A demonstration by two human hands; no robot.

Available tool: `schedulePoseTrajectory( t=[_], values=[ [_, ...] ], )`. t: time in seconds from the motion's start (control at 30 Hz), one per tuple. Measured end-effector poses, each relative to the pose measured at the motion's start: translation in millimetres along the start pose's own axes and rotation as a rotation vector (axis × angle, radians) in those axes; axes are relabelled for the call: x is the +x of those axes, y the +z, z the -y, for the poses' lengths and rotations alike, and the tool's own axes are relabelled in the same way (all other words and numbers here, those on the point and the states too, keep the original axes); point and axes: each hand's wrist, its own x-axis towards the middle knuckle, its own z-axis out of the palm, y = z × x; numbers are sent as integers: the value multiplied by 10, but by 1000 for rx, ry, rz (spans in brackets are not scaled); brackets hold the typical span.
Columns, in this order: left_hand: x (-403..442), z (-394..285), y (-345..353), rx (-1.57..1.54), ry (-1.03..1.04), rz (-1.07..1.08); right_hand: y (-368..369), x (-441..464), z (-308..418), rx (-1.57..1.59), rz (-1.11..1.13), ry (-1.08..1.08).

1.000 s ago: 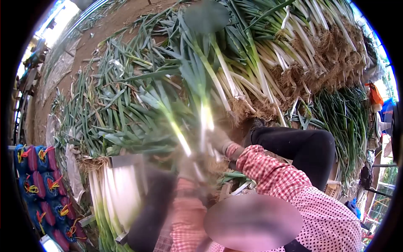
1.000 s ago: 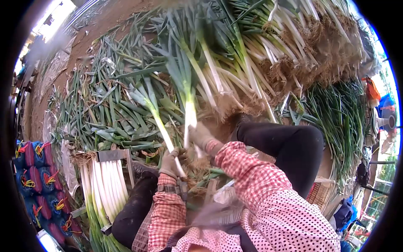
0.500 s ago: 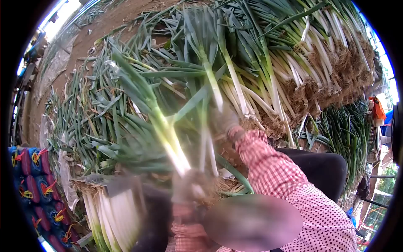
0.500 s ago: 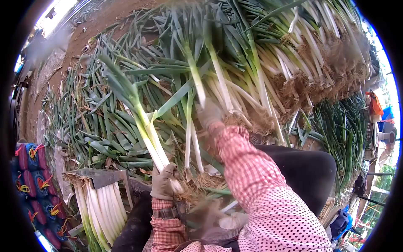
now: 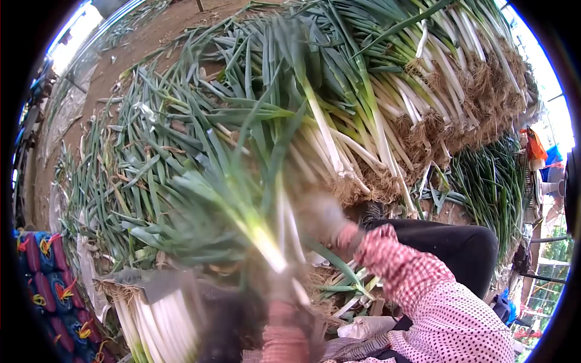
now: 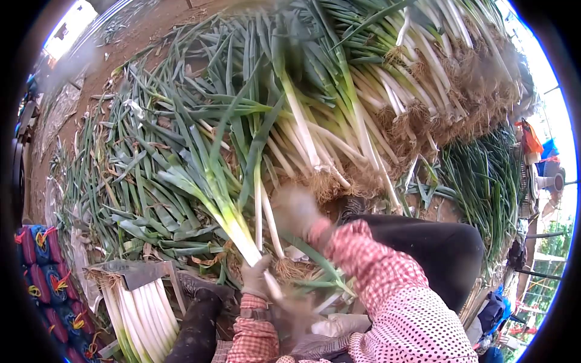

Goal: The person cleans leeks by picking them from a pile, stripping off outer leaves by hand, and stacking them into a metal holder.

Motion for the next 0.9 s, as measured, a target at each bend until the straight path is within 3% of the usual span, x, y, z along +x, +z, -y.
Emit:
schedulePoseTrajectory(
  t=[0.07,0.1,0.2,0.23,0.27,0.33,0.37,0.43,0.47,0.53,0.57,0.63,0.7,0.77,0.83,0.87,0.9],
  values=[
    [-394,-874,251,-102,-23,108,-392,372,-226,-127,-330,457],
    [-512,-1189,262,-141,-43,184,-377,560,-407,-184,-346,529],
    [-811,-1890,294,-527,-125,327,-600,967,-758,-354,-64,553],
    [-978,-2089,368,-659,-123,331,-654,1039,-781,-218,-42,609],
    [-927,-2062,299,-680,-137,440,-725,1101,-782,-87,-26,669],
    [-667,-1867,66,-621,-199,621,-734,876,-596,-70,-263,379],
    [-621,-1787,81,-506,-173,446,-792,692,-244,91,-287,353],
    [-366,-1239,162,-370,-97,151,-578,295,123,663,166,100],
    [-190,-803,116,-344,-57,19,-505,-87,452,884,256,-3],
    [-208,-320,-5,-475,-252,321,-202,-750,745,928,588,-63],
    [39,158,-50,-364,-341,282,33,-1075,808,452,582,27],
    [-263,209,52,-382,-360,230,105,-1539,851,908,460,129],
    [-462,154,138,-479,-350,217,14,-1624,704,1034,728,216],
    [-602,119,210,-602,-325,212,-484,-1736,781,977,926,306],
    [-653,66,314,-756,-288,226,-920,-2003,853,1107,848,110],
    [-674,32,377,-845,-261,239,-1321,-2178,1011,1105,875,248],
    [-678,-21,451,-938,-226,259,-1597,-2282,1017,998,943,191]
  ],
)
